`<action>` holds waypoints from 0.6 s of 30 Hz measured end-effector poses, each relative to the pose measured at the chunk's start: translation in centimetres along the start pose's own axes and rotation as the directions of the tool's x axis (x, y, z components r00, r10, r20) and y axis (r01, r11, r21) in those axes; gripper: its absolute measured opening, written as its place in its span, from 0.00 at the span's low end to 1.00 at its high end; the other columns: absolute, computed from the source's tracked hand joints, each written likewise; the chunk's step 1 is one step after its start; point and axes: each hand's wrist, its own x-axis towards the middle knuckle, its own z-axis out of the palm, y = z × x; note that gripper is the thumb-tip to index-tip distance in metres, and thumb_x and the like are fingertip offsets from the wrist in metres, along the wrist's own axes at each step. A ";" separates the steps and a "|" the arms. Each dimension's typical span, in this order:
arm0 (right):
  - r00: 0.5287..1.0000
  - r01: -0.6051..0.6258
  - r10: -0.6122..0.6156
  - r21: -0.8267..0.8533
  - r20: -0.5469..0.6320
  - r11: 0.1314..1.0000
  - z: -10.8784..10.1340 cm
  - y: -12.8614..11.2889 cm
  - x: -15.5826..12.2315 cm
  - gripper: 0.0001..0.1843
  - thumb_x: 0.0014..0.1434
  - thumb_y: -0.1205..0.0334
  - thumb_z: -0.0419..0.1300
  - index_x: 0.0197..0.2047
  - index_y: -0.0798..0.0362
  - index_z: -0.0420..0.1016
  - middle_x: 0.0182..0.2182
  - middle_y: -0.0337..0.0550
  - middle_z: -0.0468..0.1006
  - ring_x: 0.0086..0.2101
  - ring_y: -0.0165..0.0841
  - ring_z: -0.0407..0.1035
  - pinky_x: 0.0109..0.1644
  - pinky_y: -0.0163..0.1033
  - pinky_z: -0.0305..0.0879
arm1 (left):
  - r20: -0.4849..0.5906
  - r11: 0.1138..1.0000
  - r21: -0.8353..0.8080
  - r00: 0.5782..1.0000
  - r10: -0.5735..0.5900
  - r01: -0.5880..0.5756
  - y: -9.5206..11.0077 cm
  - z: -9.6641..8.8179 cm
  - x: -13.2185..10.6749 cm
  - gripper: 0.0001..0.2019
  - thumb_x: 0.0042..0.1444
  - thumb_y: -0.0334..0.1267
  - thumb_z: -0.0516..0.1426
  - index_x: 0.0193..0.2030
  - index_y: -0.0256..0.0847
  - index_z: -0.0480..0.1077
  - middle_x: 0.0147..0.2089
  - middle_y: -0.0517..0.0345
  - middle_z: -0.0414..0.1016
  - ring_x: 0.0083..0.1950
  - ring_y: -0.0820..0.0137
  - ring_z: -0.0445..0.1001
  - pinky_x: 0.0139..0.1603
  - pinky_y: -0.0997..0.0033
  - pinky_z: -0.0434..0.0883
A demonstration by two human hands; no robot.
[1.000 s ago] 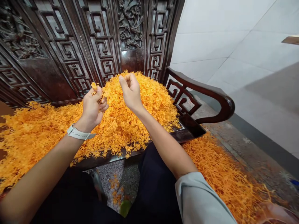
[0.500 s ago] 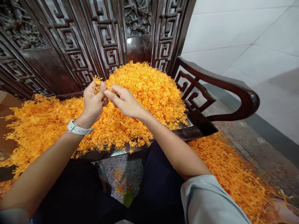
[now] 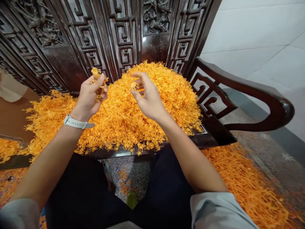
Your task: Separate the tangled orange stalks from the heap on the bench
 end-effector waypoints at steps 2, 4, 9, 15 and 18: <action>0.995 -0.020 0.001 -0.176 -0.104 0.984 -0.4 3.2 0.7 0.29 0.66 0.43 0.66 0.64 0.46 0.71 0.58 0.52 0.74 0.58 0.47 0.68 0.59 0.58 0.72 | 0.036 0.999 0.037 0.999 -0.002 0.001 0.0 0.5 -0.9 0.11 0.59 0.43 0.72 0.38 0.43 0.78 0.29 0.60 0.73 0.24 0.77 0.67 0.23 0.75 0.61; 0.988 -0.052 0.021 -0.198 -0.155 0.979 0.1 4.4 0.8 0.28 0.67 0.42 0.64 0.65 0.46 0.71 0.60 0.52 0.73 0.59 0.47 0.67 0.62 0.59 0.70 | 0.062 0.999 0.041 0.998 -0.031 0.028 -0.3 1.2 -1.6 0.10 0.60 0.44 0.72 0.40 0.43 0.80 0.33 0.57 0.76 0.26 0.76 0.70 0.27 0.75 0.67; 0.997 -0.066 0.070 0.106 -0.036 0.992 3.7 0.9 -0.6 0.20 0.71 0.41 0.62 0.55 0.46 0.76 0.52 0.47 0.76 0.49 0.38 0.72 0.53 0.47 0.73 | 0.167 0.993 -0.049 0.981 -0.096 0.106 -1.6 2.7 -3.0 0.08 0.64 0.45 0.69 0.45 0.44 0.82 0.43 0.53 0.81 0.38 0.72 0.77 0.37 0.74 0.75; 0.992 -0.037 0.071 0.296 -0.104 0.955 4.4 -1.0 -0.2 0.20 0.69 0.44 0.66 0.34 0.49 0.71 0.34 0.38 0.74 0.37 0.32 0.70 0.47 0.42 0.70 | 0.169 0.999 -0.038 0.986 0.003 0.003 -2.0 2.7 -3.0 0.17 0.58 0.53 0.73 0.39 0.39 0.82 0.39 0.53 0.80 0.38 0.73 0.74 0.38 0.77 0.73; 0.979 -0.134 0.189 0.474 -0.071 0.870 3.5 -1.3 0.4 0.18 0.68 0.45 0.66 0.36 0.49 0.70 0.29 0.35 0.76 0.30 0.30 0.70 0.41 0.41 0.69 | 0.107 0.991 0.036 0.987 0.123 -0.128 -1.5 2.2 -2.6 0.21 0.55 0.56 0.74 0.36 0.39 0.80 0.34 0.57 0.75 0.33 0.74 0.72 0.36 0.76 0.73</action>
